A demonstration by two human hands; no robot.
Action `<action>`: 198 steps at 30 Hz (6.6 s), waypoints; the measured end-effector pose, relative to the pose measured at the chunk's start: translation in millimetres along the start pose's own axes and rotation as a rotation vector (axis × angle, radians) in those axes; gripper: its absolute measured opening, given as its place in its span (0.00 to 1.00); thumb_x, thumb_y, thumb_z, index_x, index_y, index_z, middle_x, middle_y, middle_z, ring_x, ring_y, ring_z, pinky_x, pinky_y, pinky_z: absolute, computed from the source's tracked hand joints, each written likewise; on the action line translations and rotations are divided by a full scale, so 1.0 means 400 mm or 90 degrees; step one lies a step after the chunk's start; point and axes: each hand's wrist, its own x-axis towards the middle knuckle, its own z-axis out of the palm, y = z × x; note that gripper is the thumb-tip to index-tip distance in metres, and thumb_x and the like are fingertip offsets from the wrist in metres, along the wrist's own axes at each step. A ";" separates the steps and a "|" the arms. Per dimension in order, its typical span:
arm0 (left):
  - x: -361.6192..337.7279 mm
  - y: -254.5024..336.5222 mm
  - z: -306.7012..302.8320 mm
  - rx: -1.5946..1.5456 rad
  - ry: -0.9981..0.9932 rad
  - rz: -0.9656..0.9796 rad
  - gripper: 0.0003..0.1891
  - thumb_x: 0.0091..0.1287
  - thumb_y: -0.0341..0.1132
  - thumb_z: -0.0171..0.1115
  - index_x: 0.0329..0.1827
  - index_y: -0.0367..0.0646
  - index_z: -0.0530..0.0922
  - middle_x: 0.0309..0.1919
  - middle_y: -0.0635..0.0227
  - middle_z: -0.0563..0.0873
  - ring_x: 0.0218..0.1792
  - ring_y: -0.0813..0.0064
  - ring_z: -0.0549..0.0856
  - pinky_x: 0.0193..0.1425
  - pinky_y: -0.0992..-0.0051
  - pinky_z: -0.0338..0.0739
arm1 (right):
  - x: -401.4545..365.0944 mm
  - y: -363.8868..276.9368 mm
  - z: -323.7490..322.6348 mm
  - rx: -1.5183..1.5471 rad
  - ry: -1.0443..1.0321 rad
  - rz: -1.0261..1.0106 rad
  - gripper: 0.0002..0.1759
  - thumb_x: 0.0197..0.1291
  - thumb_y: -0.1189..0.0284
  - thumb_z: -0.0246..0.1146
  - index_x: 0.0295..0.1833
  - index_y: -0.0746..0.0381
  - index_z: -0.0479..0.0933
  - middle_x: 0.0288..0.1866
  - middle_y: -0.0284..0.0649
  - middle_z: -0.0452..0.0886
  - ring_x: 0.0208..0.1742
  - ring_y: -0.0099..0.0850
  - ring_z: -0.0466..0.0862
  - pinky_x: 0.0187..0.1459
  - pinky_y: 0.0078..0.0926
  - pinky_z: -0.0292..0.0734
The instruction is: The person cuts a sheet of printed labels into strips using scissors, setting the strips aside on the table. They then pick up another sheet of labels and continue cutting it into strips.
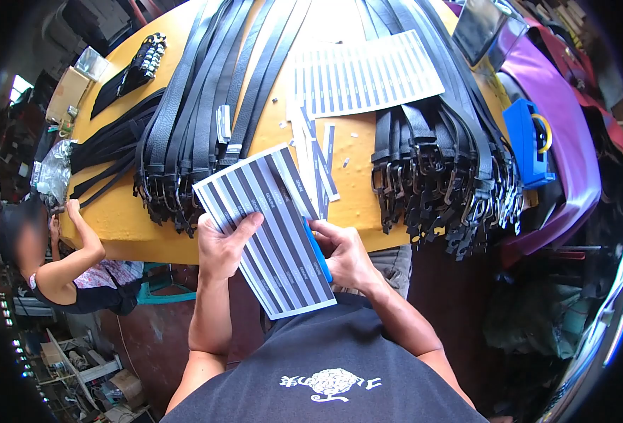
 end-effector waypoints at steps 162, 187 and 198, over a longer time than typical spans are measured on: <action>0.103 -0.232 0.006 -0.072 0.078 -0.136 0.10 0.63 0.23 0.65 0.46 0.32 0.79 0.39 0.61 0.87 0.36 0.78 0.85 0.42 0.77 0.80 | 0.021 -0.001 -0.104 0.044 0.101 0.018 0.33 0.47 0.75 0.76 0.60 0.64 0.70 0.32 0.35 0.80 0.33 0.22 0.80 0.35 0.18 0.75; 0.081 0.014 -0.010 0.105 0.094 0.193 0.14 0.66 0.23 0.58 0.54 0.31 0.71 0.38 0.65 0.83 0.35 0.84 0.80 0.38 0.82 0.75 | -0.062 -0.034 0.042 -0.207 -0.130 0.055 0.39 0.47 0.59 0.77 0.59 0.67 0.66 0.30 0.35 0.78 0.32 0.21 0.79 0.37 0.20 0.74; 0.074 0.018 0.001 0.109 0.100 0.207 0.14 0.66 0.23 0.58 0.54 0.32 0.71 0.38 0.66 0.83 0.34 0.85 0.80 0.38 0.83 0.75 | -0.056 -0.040 0.049 -0.178 -0.110 0.048 0.39 0.47 0.57 0.77 0.58 0.67 0.68 0.27 0.34 0.77 0.30 0.21 0.76 0.35 0.21 0.72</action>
